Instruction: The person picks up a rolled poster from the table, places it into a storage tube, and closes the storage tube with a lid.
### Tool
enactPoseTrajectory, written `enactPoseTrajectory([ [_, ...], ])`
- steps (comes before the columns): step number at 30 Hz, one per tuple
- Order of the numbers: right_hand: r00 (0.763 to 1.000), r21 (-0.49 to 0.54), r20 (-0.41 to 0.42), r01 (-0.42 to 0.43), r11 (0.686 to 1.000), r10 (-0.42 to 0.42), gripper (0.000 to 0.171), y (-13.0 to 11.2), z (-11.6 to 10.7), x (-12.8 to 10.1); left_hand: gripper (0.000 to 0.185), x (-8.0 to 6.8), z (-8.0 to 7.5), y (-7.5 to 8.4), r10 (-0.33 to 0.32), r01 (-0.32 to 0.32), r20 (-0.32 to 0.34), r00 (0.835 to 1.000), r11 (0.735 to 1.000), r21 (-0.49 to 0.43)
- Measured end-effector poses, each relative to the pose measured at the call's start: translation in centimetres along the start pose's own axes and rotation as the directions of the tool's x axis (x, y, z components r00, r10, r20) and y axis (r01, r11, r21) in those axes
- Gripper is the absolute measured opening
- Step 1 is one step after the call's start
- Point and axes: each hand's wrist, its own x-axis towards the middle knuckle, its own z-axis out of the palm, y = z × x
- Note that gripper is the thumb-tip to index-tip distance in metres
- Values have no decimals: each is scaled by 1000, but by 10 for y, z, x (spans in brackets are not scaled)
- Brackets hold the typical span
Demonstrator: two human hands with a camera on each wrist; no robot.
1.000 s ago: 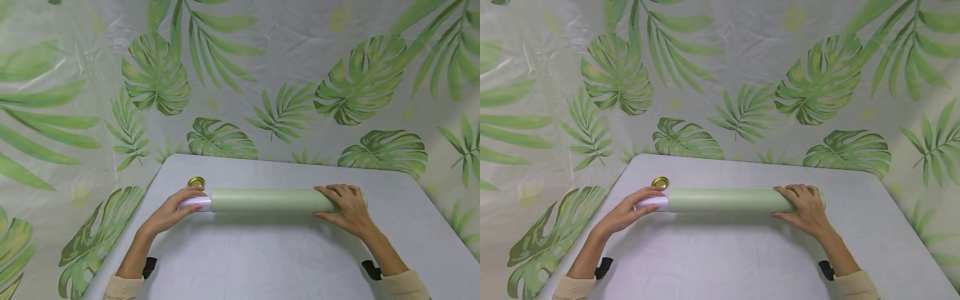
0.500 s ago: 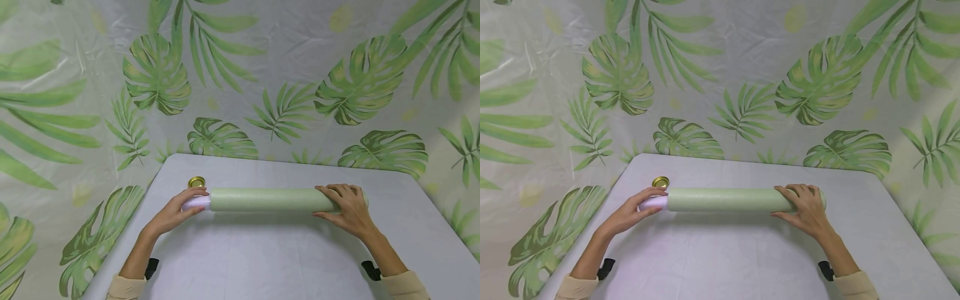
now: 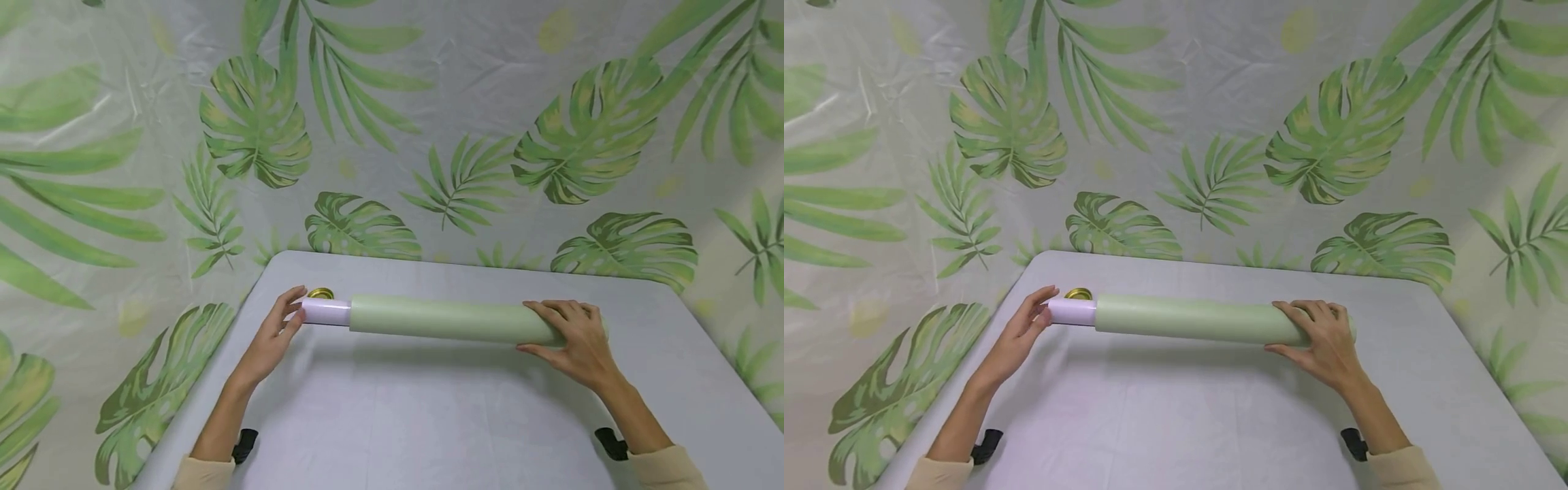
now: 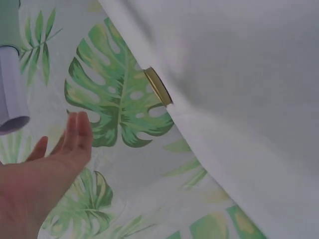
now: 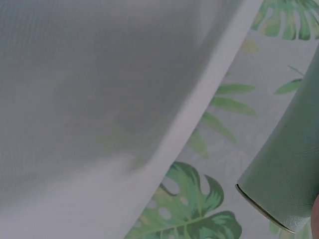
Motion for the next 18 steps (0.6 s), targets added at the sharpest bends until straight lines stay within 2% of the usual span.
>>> enactPoseTrajectory([
  [4, 1000, -6, -1, -2, 1000, 2, 83, 3, -5, 0, 51, -5, -9, -4, -81, 78, -79, 994, 996, -47],
  [7, 1000, -20, -2, 2, 1000, -2, 85, 5, -6, -2, 54, -7, -11, -3, -164, 156, -122, 979, 985, -73],
  [10, 1000, -20, -1, 7, 1000, -7, 86, 5, -6, -4, 54, -6, -9, 2, -238, 226, -130, 963, 969, -103],
  [14, 1000, -15, -2, 16, 1000, -16, 84, 4, -3, -8, 56, -3, 0, 7, -325, 302, -104, 940, 934, -188],
  [18, 1000, -16, -1, 17, 1000, -17, 83, 3, 0, -8, 55, 2, 11, 9, -368, 340, -107, 923, 916, -214],
])
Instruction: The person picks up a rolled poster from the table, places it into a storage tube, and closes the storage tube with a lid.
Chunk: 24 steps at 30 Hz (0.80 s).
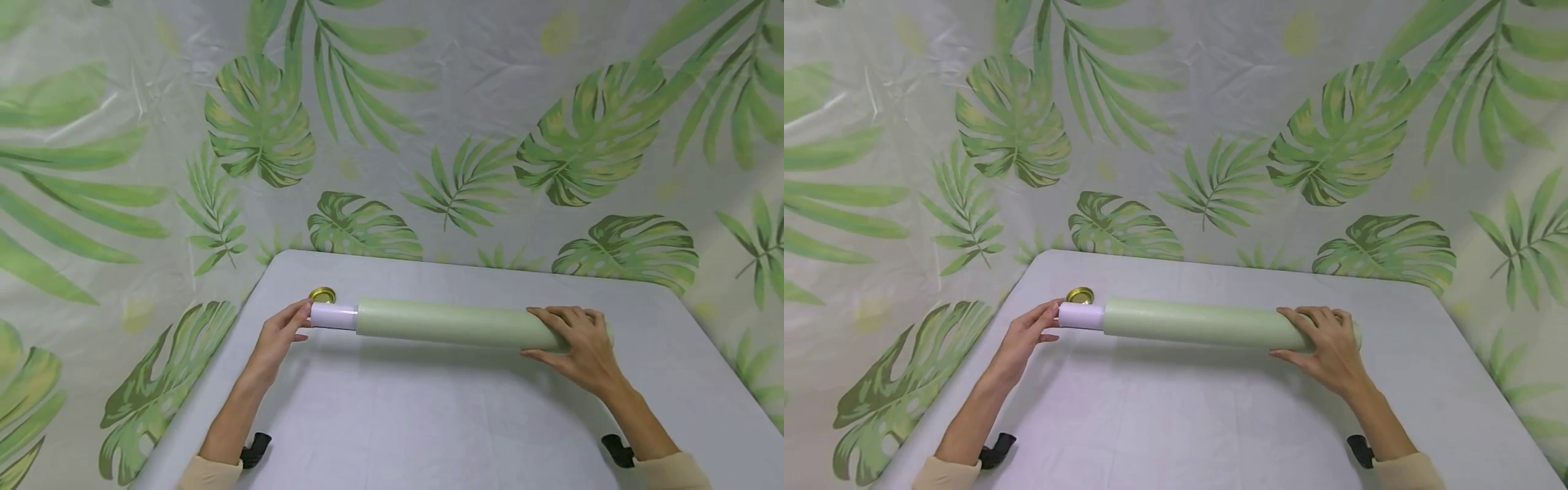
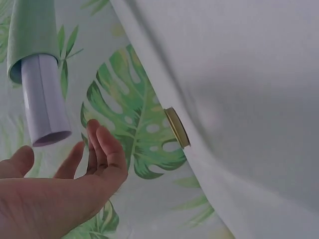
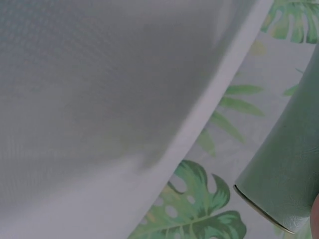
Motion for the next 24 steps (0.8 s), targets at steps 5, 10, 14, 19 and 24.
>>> enactPoseTrajectory([
  [5, 1000, -6, -1, 1, 1000, -1, 84, -1, 1, -1, 48, 2, 7, -1, -20, 21, -20, 1000, 1000, 22],
  [10, 1000, -12, -14, 11, 1000, -12, 83, -2, 1, -2, 47, 0, 8, 0, -14, 14, -16, 1000, 999, 32],
  [14, 1000, -11, -21, 14, 1000, -14, 82, -3, 2, -2, 46, -1, 9, -1, -7, 7, -6, 1000, 1000, 7],
  [19, 1000, -3, -12, 9, 1000, -9, 83, -5, 5, -2, 42, -1, 11, -3, 37, -37, 23, 999, 999, -10],
  [24, 1000, -3, -15, 15, 1000, -15, 82, -7, 7, -1, 42, -1, 15, -8, 66, -66, 52, 996, 998, -10],
])
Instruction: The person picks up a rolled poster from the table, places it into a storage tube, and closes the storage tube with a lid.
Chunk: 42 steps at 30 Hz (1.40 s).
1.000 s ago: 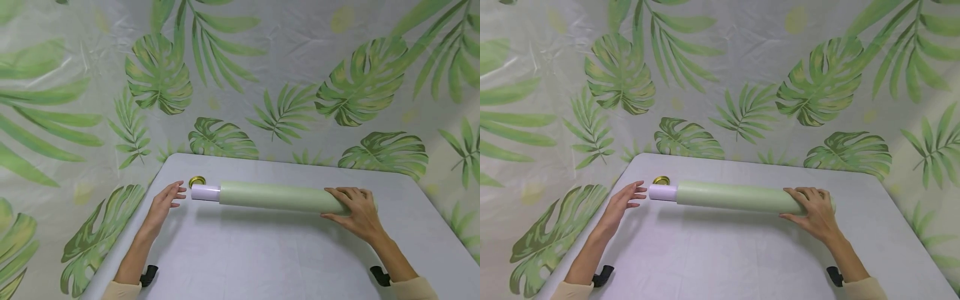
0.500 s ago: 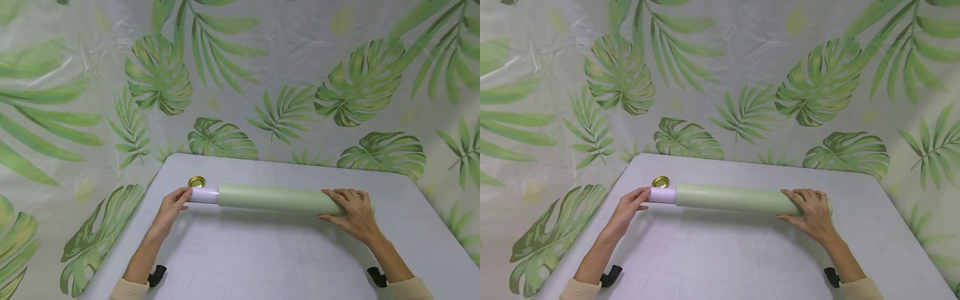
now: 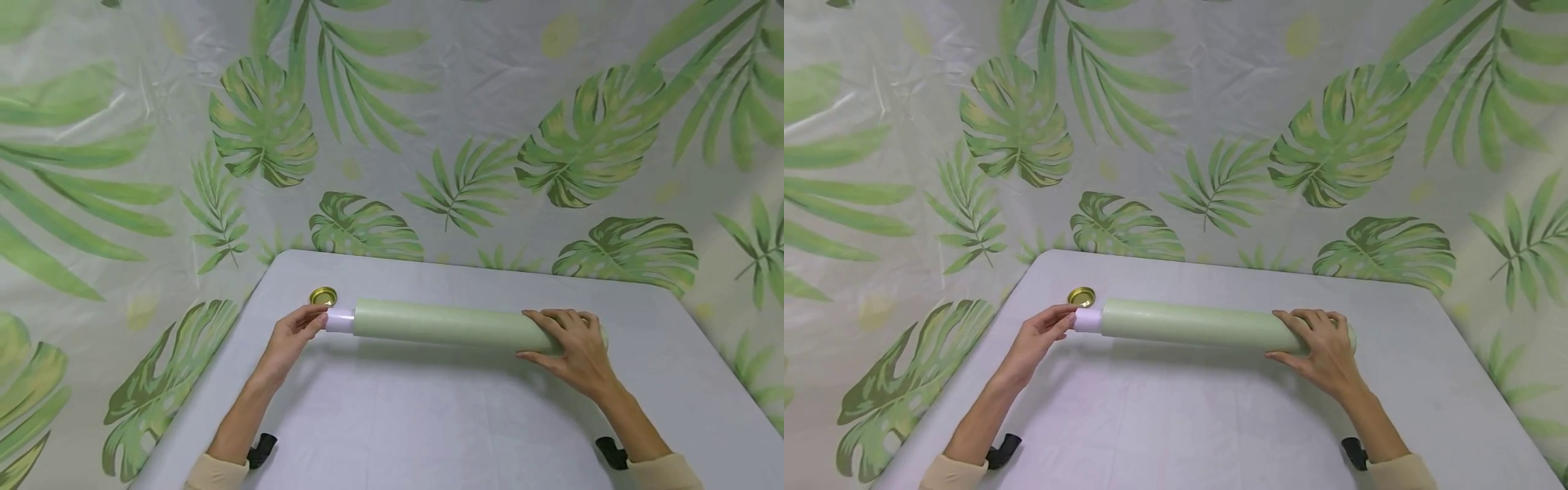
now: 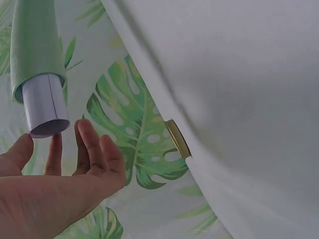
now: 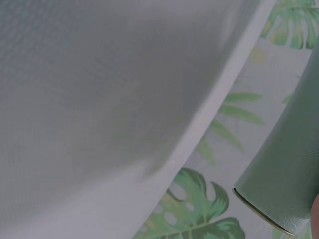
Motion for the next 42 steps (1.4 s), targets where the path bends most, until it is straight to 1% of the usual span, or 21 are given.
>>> enactPoseTrajectory([
  [2, 1000, -1, -6, 5, 1000, -5, 82, -1, 1, 0, 42, 0, 2, -2, 4, -4, 4, 1000, 1000, -1],
  [5, 1000, 0, -13, 10, 1000, -10, 82, -3, 2, 1, 40, -1, 5, -4, 32, -32, 3, 999, 999, 4],
  [11, 1000, 8, 6, 2, 1000, -2, 82, -3, 5, 0, 36, -2, 10, -3, 98, -98, 13, 995, 994, 41],
  [15, 999, 15, 30, -12, 1000, 12, 80, -4, 5, 0, 35, -2, 13, -1, 121, -122, 20, 992, 991, 49],
  [19, 997, 18, 63, -38, 999, 37, 80, -6, 4, 1, 33, -3, 15, -1, 122, -123, 19, 992, 991, 53],
  [21, 997, 21, 67, -42, 999, 40, 81, -6, 4, 1, 33, -3, 17, -2, 123, -124, 20, 992, 990, 60],
  [26, 999, 18, 41, -22, 1000, 21, 84, -7, 6, 2, 33, -5, 21, -1, 129, -131, 31, 991, 986, 102],
  [28, 1000, 13, 28, -11, 1000, 11, 84, -8, 7, 3, 34, -5, 23, -2, 123, -125, 28, 992, 987, 101],
  [33, 1000, 12, 10, 4, 1000, -5, 82, -9, 8, 3, 35, -3, 28, -3, 103, -104, 23, 994, 993, 55],
  [36, 1000, 13, 0, 10, 1000, -10, 81, -10, 7, 4, 35, -3, 29, -3, 101, -102, 19, 995, 994, 48],
  [42, 1000, 13, -12, 16, 1000, -16, 81, -10, 6, 4, 36, -1, 27, -4, 112, -113, 16, 994, 990, 82],
])
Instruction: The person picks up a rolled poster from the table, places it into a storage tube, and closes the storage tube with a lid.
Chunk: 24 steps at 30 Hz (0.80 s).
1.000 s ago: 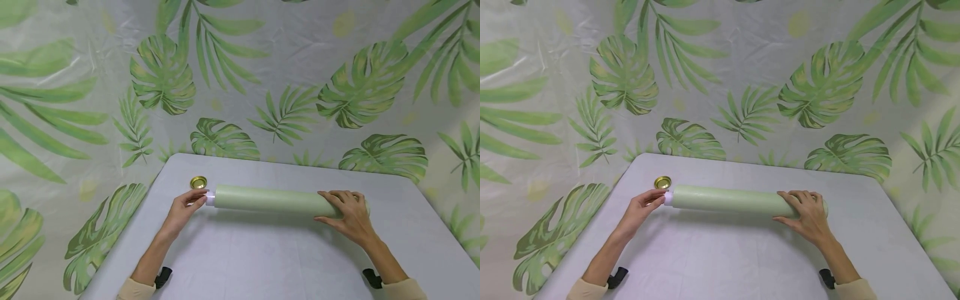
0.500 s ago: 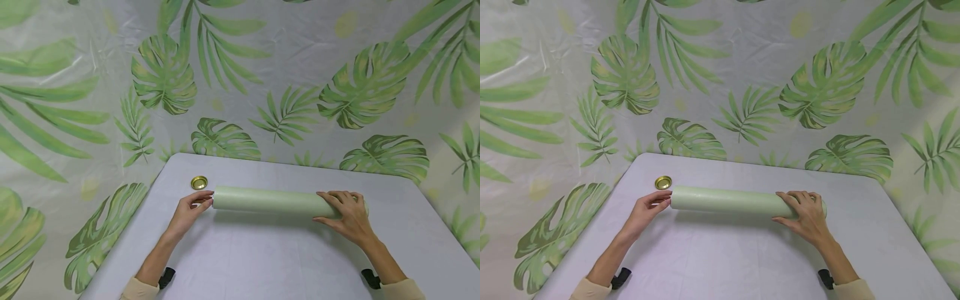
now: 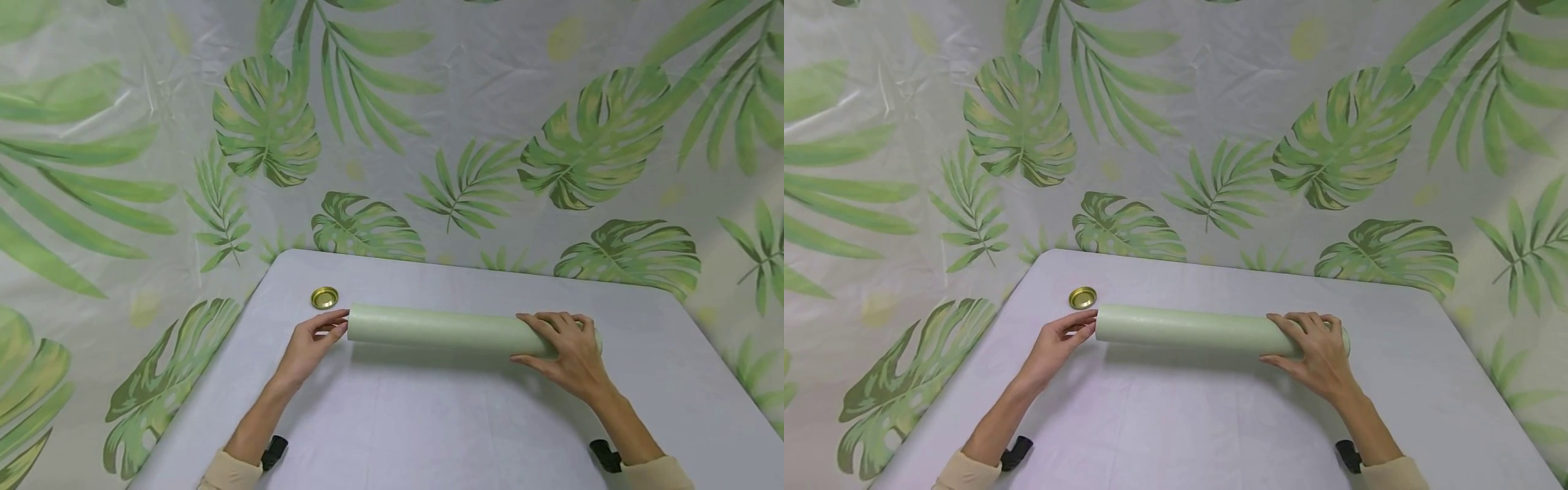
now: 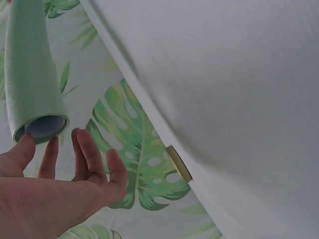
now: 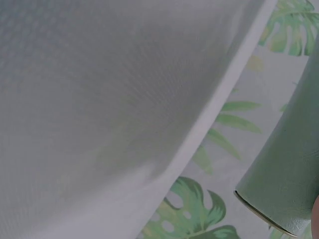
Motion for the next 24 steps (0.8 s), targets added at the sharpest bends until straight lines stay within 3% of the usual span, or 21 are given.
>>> enactPoseTrajectory([
  [4, 1000, -10, 5, -8, 1000, 8, 80, 2, 0, -2, 37, 4, -10, -2, -12, 14, -26, 1000, 998, 57],
  [8, 999, -12, 35, -39, 999, 40, 79, 6, -3, -6, 49, 14, -27, -5, -26, 38, -71, 997, 983, 180],
  [10, 997, -11, 49, -51, 999, 51, 79, 7, -4, -9, 64, 20, -38, -8, -37, 61, -92, 995, 959, 278],
  [15, 999, -13, 41, -28, 1000, 28, 82, 9, -2, -10, 98, 35, -61, -24, -86, 130, -113, 990, 867, 480],
  [19, 1000, -20, 30, -5, 1000, 6, 83, 9, -1, -9, 100, 50, -72, -36, -117, 139, -76, 990, 823, 551],
  [24, 999, -36, 32, -12, 999, 13, 82, 10, -2, -12, 87, 77, -74, -47, -132, 110, -6, 991, 796, 596],
])
